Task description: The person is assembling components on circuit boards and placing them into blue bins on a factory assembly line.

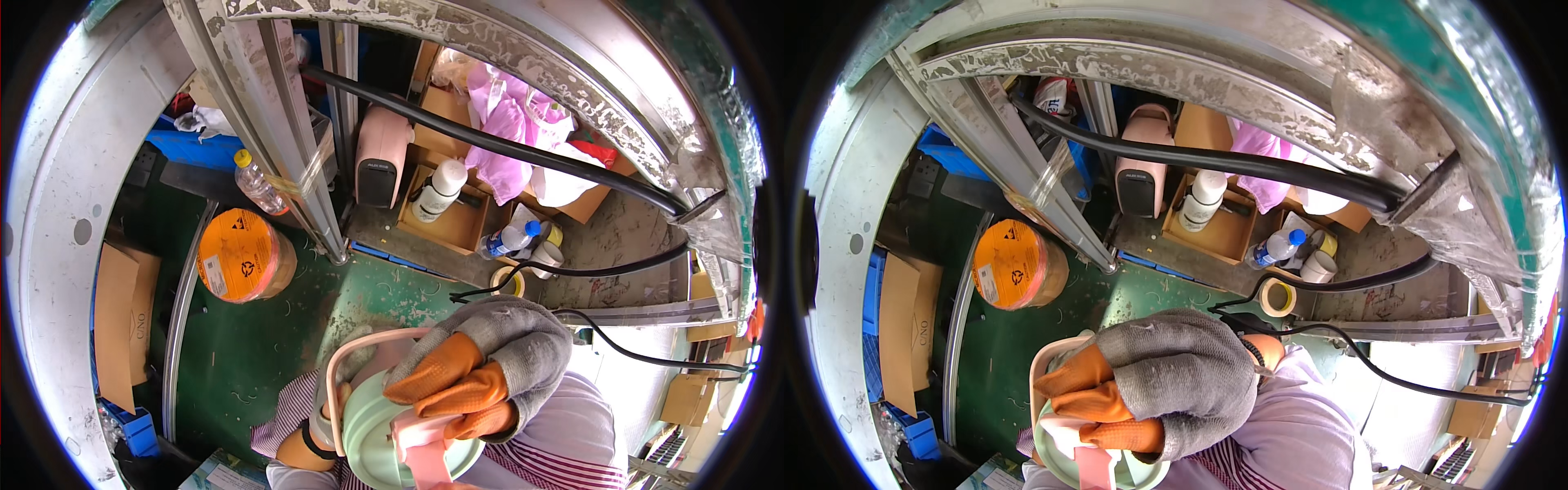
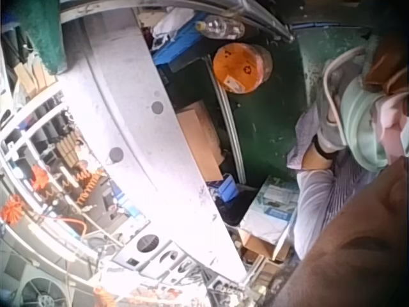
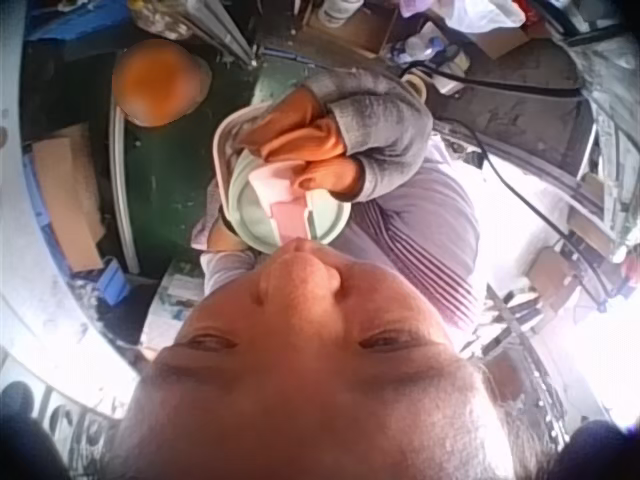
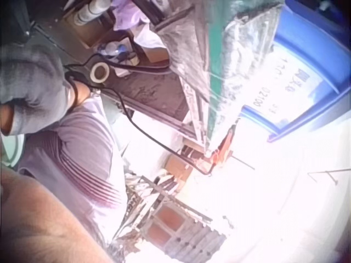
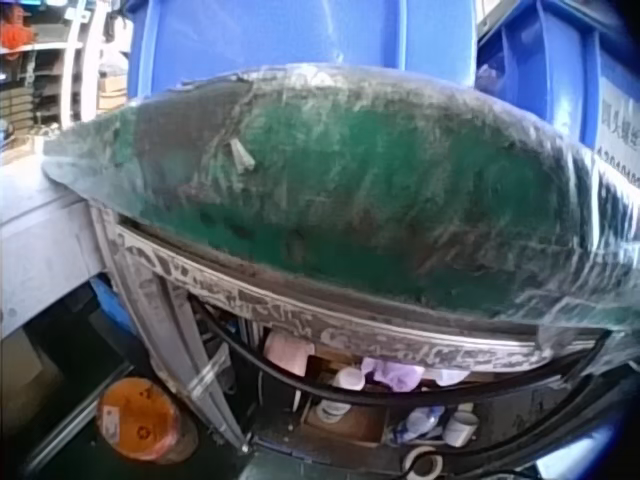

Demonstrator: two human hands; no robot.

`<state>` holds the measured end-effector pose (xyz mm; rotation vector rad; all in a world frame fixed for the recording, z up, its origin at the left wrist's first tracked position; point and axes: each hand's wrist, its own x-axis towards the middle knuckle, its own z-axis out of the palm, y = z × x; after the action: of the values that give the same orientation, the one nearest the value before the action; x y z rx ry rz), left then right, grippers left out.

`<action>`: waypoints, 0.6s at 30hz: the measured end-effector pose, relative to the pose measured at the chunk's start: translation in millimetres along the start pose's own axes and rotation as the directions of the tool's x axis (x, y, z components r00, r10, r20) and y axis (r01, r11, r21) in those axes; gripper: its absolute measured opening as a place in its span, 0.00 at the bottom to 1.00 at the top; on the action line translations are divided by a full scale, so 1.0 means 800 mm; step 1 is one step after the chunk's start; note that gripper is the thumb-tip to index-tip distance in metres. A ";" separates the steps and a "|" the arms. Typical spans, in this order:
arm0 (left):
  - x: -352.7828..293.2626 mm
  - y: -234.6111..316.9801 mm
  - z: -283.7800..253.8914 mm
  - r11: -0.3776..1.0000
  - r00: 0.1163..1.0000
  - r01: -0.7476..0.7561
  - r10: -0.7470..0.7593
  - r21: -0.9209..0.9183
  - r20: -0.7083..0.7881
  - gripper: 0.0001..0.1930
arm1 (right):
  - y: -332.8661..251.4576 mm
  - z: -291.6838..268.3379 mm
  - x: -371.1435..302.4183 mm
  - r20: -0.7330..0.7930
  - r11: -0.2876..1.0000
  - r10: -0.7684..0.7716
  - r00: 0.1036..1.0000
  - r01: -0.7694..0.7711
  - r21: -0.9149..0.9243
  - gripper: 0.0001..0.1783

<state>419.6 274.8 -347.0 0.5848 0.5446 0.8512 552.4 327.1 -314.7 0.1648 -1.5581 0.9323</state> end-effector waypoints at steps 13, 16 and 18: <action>0.016 0.006 0.004 1.000 0.999 -0.016 0.017 -0.016 0.038 0.21 | -0.021 -0.004 -0.004 -0.047 0.946 0.304 0.952 -0.307 -0.102 0.13; -0.001 0.004 0.000 0.999 0.999 -0.033 0.033 -0.037 0.011 0.21 | -0.010 -0.007 0.004 -0.074 0.972 0.208 0.975 -0.215 -0.092 0.19; -0.006 0.013 -0.001 0.995 0.995 -0.084 0.081 -0.048 -0.053 0.21 | 0.001 -0.013 0.011 0.077 0.999 0.027 0.997 -0.025 -0.022 0.22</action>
<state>411.5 276.5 -339.7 0.5438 0.5471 0.9576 557.6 337.6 -308.4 0.1680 -1.6445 0.9388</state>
